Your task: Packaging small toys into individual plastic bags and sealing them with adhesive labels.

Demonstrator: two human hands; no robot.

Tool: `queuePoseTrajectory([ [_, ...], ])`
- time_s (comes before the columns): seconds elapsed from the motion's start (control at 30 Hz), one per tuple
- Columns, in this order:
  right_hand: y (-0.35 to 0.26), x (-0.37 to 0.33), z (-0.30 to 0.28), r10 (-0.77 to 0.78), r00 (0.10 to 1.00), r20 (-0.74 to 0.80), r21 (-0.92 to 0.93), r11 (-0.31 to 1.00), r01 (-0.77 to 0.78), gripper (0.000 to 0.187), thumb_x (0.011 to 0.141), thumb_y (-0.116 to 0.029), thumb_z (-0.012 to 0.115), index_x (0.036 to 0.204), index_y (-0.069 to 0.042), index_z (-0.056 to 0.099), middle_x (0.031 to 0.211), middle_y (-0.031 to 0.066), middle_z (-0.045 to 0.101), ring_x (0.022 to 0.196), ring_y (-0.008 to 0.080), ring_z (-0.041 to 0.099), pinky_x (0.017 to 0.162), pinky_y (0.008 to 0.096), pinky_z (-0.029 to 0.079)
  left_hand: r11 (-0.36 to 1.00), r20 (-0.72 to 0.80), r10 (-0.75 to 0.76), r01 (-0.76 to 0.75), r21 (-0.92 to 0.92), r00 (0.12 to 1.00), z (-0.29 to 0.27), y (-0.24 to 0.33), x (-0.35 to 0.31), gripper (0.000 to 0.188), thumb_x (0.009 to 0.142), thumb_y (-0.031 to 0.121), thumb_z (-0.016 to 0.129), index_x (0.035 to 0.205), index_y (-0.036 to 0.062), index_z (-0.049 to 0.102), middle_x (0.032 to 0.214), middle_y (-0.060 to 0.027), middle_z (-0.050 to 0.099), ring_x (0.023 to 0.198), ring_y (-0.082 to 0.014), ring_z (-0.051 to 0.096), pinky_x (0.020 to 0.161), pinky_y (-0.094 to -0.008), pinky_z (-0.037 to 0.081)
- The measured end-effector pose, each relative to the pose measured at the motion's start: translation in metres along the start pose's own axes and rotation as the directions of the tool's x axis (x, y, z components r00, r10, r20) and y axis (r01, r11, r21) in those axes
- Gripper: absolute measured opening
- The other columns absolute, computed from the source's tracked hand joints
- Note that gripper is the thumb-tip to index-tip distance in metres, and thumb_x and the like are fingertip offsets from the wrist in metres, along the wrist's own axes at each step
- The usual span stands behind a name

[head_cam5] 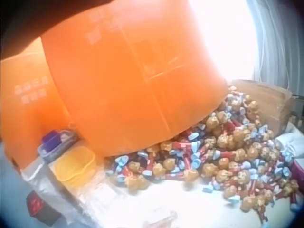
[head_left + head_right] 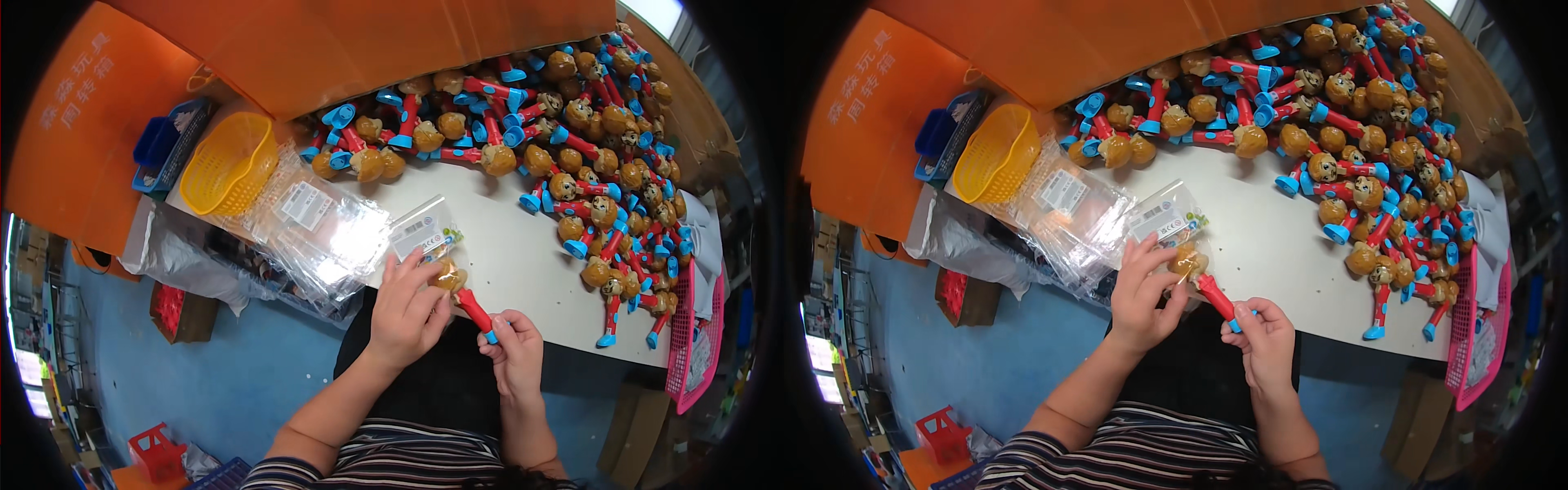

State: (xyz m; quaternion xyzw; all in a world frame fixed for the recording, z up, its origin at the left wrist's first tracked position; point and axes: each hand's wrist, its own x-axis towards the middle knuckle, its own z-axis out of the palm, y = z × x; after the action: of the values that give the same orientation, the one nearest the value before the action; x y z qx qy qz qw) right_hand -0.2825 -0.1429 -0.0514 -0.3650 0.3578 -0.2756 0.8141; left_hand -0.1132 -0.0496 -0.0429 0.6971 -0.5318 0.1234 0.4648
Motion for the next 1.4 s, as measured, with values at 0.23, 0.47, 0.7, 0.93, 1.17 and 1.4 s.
queuePoseTrajectory([
  [0.23, -0.009, -0.004, 0.014, 0.038, 0.999, -0.024, 0.061, 0.997, -0.037, 0.014, 0.096, -0.01, 0.063, 0.101, 0.003, 0.06, 0.082, 0.0116, 0.067, 0.068, 0.0161, 0.068, 0.059, 0.0228, 0.06, 0.996, -0.063, -0.065, 0.061, -0.067, 0.996, -0.002, 0.003, -0.001, 0.02, 0.077, 0.0, 0.074, 0.091, 0.0054, 0.062, 0.113, -0.0135, 0.065, 0.117, -0.0407, 0.059, 0.109, -0.0586, 0.034],
  [0.47, -0.015, 0.002, 0.029, 0.119, 0.979, 0.168, -0.046, 0.993, -0.113, 0.016, 0.096, -0.01, 0.062, 0.104, 0.004, 0.059, 0.085, 0.0125, 0.067, 0.067, 0.016, 0.068, 0.058, 0.0232, 0.059, 0.993, 0.033, 0.097, -0.095, -0.065, 0.995, -0.015, 0.018, 0.022, 0.017, 0.079, -0.001, 0.072, 0.09, 0.0049, 0.061, 0.112, -0.0123, 0.065, 0.113, -0.034, 0.064, 0.112, -0.0582, 0.029],
  [0.7, -0.018, 0.023, 0.045, -0.011, 0.812, 0.583, 0.123, 0.99, -0.074, 0.032, 0.092, -0.004, 0.066, 0.121, 0.004, 0.055, 0.103, 0.0151, 0.065, 0.084, 0.0205, 0.069, 0.073, 0.0269, 0.06, 0.974, 0.068, 0.223, -0.225, 0.014, 0.972, -0.052, 0.026, 0.046, 0.015, 0.077, 0.005, 0.073, 0.089, 0.0069, 0.064, 0.111, -0.0117, 0.068, 0.112, -0.0324, 0.065, 0.115, -0.0547, 0.027],
  [0.93, -0.009, 0.018, 0.043, -0.225, 0.848, 0.48, -0.603, 0.617, 0.506, 0.04, 0.08, 0.011, 0.071, 0.118, 0.006, 0.059, 0.108, 0.0115, 0.06, 0.091, 0.0171, 0.067, 0.078, 0.0252, 0.059, 1.0, 0.172, -0.025, 0.022, 0.019, 0.985, -0.02, -0.012, 0.011, 0.017, 0.08, 0.003, 0.069, 0.094, -0.0013, 0.061, 0.111, -0.0158, 0.063, 0.112, -0.0384, 0.061, 0.099, -0.0532, 0.047],
  [1.17, 0.015, 0.018, 0.028, -0.529, 0.745, 0.407, -0.632, 0.425, 0.648, 0.039, 0.078, 0.005, 0.073, 0.115, 0.004, 0.062, 0.108, 0.0161, 0.062, 0.084, 0.0153, 0.066, 0.06, 0.024, 0.056, 0.996, 0.074, -0.059, 0.064, -0.055, 0.995, -0.008, 0.001, 0.016, 0.019, 0.075, 0.001, 0.073, 0.09, 0.0017, 0.061, 0.102, -0.0138, 0.066, 0.097, -0.0333, 0.066, 0.083, -0.042, 0.053],
  [1.4, 0.022, 0.03, 0.022, -0.697, 0.64, 0.324, -0.642, 0.335, 0.69, 0.036, 0.078, 0.002, 0.072, 0.111, 0.0, 0.059, 0.123, 0.0181, 0.053, 0.076, 0.0188, 0.06, 0.064, 0.0244, 0.05, 0.995, 0.033, 0.062, -0.059, -0.086, 0.998, -0.002, 0.02, 0.024, 0.023, 0.071, -0.001, 0.074, 0.089, 0.0003, 0.06, 0.094, -0.0128, 0.065, 0.081, -0.0315, 0.065, 0.074, -0.038, 0.053],
])
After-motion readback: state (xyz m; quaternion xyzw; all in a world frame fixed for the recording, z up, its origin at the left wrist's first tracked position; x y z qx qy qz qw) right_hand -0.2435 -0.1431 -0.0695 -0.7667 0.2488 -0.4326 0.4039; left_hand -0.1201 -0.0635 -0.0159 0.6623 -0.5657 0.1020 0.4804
